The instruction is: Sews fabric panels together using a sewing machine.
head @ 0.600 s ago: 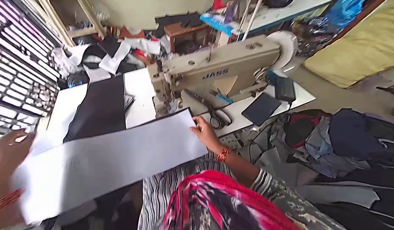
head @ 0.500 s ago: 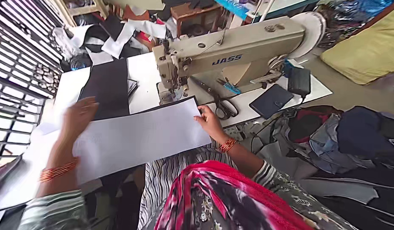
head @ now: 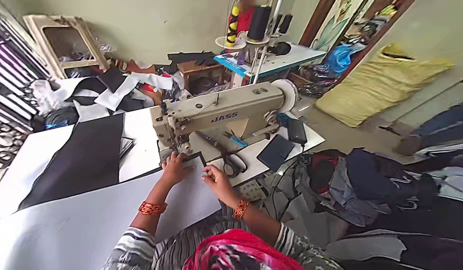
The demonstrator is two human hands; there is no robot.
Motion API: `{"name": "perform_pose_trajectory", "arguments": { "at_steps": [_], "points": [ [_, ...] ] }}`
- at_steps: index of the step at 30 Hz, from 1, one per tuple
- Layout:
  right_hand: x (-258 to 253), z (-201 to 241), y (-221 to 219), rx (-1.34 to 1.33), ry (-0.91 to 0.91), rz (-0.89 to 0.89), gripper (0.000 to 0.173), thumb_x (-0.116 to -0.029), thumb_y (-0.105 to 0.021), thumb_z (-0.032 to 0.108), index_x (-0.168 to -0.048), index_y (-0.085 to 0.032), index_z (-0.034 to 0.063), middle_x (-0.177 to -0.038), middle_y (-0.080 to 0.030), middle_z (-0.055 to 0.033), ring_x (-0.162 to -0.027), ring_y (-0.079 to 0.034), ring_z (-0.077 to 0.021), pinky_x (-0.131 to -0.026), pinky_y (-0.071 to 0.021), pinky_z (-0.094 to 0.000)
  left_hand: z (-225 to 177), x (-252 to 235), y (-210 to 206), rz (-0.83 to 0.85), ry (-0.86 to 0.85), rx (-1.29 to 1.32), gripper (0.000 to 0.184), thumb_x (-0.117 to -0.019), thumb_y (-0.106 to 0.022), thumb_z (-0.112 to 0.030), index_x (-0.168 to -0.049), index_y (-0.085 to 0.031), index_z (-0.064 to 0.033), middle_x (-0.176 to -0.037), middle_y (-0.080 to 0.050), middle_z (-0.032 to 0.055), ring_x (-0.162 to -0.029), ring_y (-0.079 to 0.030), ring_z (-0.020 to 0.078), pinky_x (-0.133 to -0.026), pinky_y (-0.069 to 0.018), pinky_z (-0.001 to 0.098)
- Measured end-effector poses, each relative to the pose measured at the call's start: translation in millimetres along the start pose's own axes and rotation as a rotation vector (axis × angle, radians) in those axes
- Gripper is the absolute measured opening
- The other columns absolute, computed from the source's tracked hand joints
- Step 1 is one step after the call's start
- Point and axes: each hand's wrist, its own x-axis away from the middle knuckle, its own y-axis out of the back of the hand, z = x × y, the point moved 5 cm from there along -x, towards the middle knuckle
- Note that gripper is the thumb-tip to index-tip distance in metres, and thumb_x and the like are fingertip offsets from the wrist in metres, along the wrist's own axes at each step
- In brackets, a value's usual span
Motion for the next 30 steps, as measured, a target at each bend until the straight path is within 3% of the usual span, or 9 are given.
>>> {"name": "perform_pose_trajectory", "arguments": {
  "at_steps": [6,13,16,17,19,21,23,26,30],
  "points": [
    [0,-1,-2,-0.032,0.004,0.021,0.027,-0.0989,-0.063,0.011,-0.122,-0.065,-0.0027,-0.085,-0.064,-0.0102,-0.07,-0.058,-0.0133,-0.069,-0.0505,-0.0291,-4,4,1,-0.06,0.051,-0.054,0.057,-0.0892,-0.079,-0.033,-0.135,-0.06,-0.0058,-0.148,-0.046,0.0275,-0.137,-0.042,0.0485,-0.106,-0.0333,0.0693],
    [1,2,0,-0.041,0.014,0.037,0.025,-0.0998,-0.06,0.01,-0.121,-0.065,-0.0036,-0.088,-0.065,-0.0118,-0.073,-0.059,-0.0139,-0.071,-0.0503,-0.0285,-11,13,6,-0.101,0.056,-0.088,0.039,-0.0984,-0.068,-0.034,-0.122,-0.072,-0.0022,-0.134,-0.063,0.0244,-0.138,-0.045,0.0467,-0.111,-0.0246,0.0703],
    [4,4,3,-0.054,0.044,0.09,0.03,-0.0991,-0.061,0.01,-0.126,-0.062,-0.0037,-0.091,-0.064,-0.0127,-0.072,-0.056,-0.0139,-0.069,-0.0492,-0.0284,-18,25,9,-0.336,-0.048,-0.04,0.03,-0.1009,-0.064,-0.025,-0.114,-0.073,0.0005,-0.121,-0.07,0.0251,-0.127,-0.055,0.0483,-0.111,-0.0254,0.0715],
    [8,6,6,-0.045,0.055,0.115,0.033,-0.0986,-0.062,0.011,-0.128,-0.061,-0.003,-0.091,-0.063,-0.0122,-0.071,-0.055,-0.0133,-0.068,-0.0484,-0.028,-21,31,9,-0.445,-0.108,-0.052,0.029,-0.1015,-0.063,-0.023,-0.112,-0.074,0.0017,-0.114,-0.072,0.0254,-0.121,-0.061,0.0486,-0.109,-0.03,0.0706],
    [18,12,11,-0.013,0.09,0.128,0.035,-0.099,-0.062,0.011,-0.131,-0.06,-0.0014,-0.087,-0.06,-0.0095,-0.067,-0.051,-0.0114,-0.065,-0.0465,-0.0261,-27,44,9,-0.761,-0.336,-0.162,0.027,-0.099,-0.061,-0.021,-0.1,-0.075,0.0026,-0.092,-0.073,0.0235,-0.094,-0.07,0.0465,-0.089,-0.0478,0.0657],
    [29,20,20,-0.001,0.139,0.06,0.034,-0.0985,-0.062,0.011,-0.131,-0.062,-0.0019,-0.082,-0.059,-0.0083,-0.062,-0.05,-0.0093,-0.061,-0.0455,-0.0238,-36,57,8,-1.051,-0.578,-0.335,0.024,-0.0992,-0.057,-0.019,-0.092,-0.074,-0.0026,-0.079,-0.068,0.0167,-0.076,-0.067,0.0377,-0.074,-0.0492,0.0531],
    [34,23,26,-0.014,0.153,0.022,0.033,-0.0985,-0.061,0.011,-0.129,-0.063,-0.0025,-0.08,-0.061,-0.0082,-0.062,-0.052,-0.0088,-0.061,-0.0462,-0.0236,-43,60,8,-1.16,-0.726,-0.451,0.02,-0.1016,-0.055,-0.018,-0.095,-0.07,-0.0074,-0.078,-0.066,0.0123,-0.075,-0.063,0.0323,-0.074,-0.0458,0.0467],
    [34,14,27,0.012,0.11,0.071,0.033,-0.1001,-0.057,0.007,-0.131,-0.062,-0.0034,-0.094,-0.069,-0.0157,-0.077,-0.065,-0.0179,-0.074,-0.055,-0.0327,-44,43,2,-0.938,-0.648,-0.467,0.019,-0.0985,-0.056,-0.012,-0.095,-0.072,-0.0021,-0.083,-0.07,0.0186,-0.081,-0.069,0.0398,-0.072,-0.0524,0.0538],
    [36,9,21,0.107,0.01,0.128,0.037,-0.1011,-0.057,0.01,-0.136,-0.058,-0.003,-0.094,-0.07,-0.0154,-0.077,-0.065,-0.0188,-0.075,-0.0547,-0.0343,-24,11,-12,-0.345,-0.149,-0.207,0.026,-0.1029,-0.054,-0.012,-0.114,-0.071,0.0041,-0.111,-0.069,0.0275,-0.115,-0.061,0.0486,-0.101,-0.0407,0.0663]
  ]
}}
